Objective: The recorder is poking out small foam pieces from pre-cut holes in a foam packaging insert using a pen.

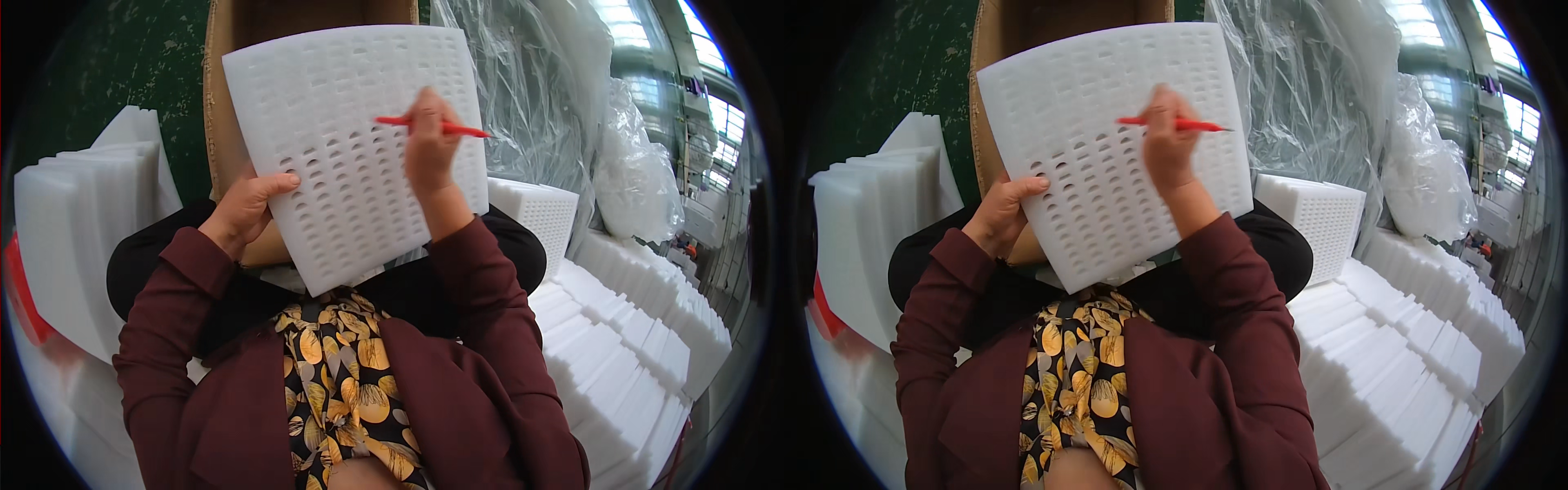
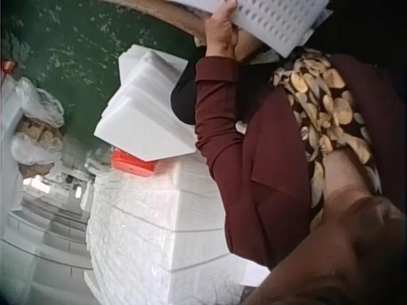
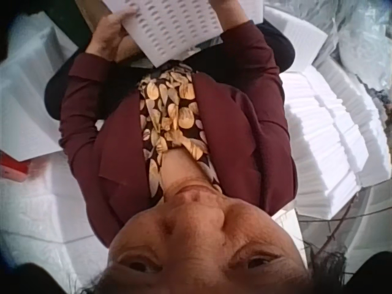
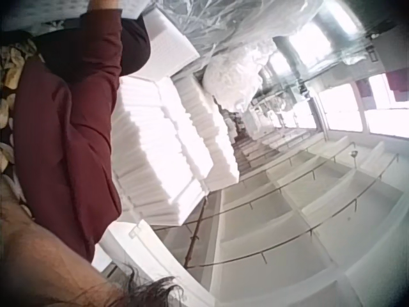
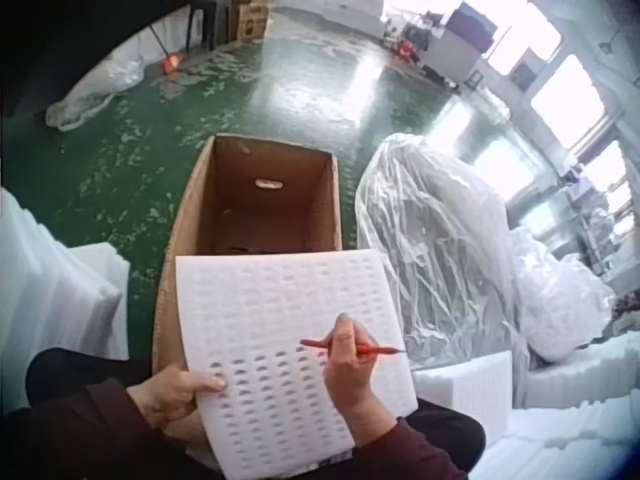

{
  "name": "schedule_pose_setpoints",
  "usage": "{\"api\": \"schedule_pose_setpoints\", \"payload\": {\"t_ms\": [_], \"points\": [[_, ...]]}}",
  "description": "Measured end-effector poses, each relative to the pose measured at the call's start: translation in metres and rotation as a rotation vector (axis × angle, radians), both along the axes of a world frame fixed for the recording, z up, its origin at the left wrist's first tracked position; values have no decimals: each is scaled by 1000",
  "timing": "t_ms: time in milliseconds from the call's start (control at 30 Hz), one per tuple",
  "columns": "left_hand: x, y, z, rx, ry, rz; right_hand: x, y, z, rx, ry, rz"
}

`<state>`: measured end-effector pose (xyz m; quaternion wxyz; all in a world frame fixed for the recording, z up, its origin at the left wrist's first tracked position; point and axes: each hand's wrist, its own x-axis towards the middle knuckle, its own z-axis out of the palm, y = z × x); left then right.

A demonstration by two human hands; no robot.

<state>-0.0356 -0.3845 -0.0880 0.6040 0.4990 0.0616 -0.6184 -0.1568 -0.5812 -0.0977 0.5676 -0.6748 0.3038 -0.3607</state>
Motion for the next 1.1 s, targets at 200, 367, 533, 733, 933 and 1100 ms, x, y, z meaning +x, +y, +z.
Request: {"api": "schedule_pose_setpoints", "payload": {"t_ms": [200, 367, 533, 733, 933, 1100], "points": [[-1, -8, 11, 6, 60, 56, -6, -20, 1, 382, 4, -181], [-1, -10, 10, -34, -44, -3, 1, -13, -6, 31, 152, -5], [2, -9, 4, -41, -134, -26, 8, -11, -9, -434, 353, 129], [-6, -5, -4, -73, -126, -8, 13, 4, -7, -257, 187, 91], [0, -2, -7, -108, -124, 8, 15, 15, 10, 6, 99, 107], [-6, -4, -3, -145, -229, -59, 20, 24, -3, -406, 245, 207]]}}
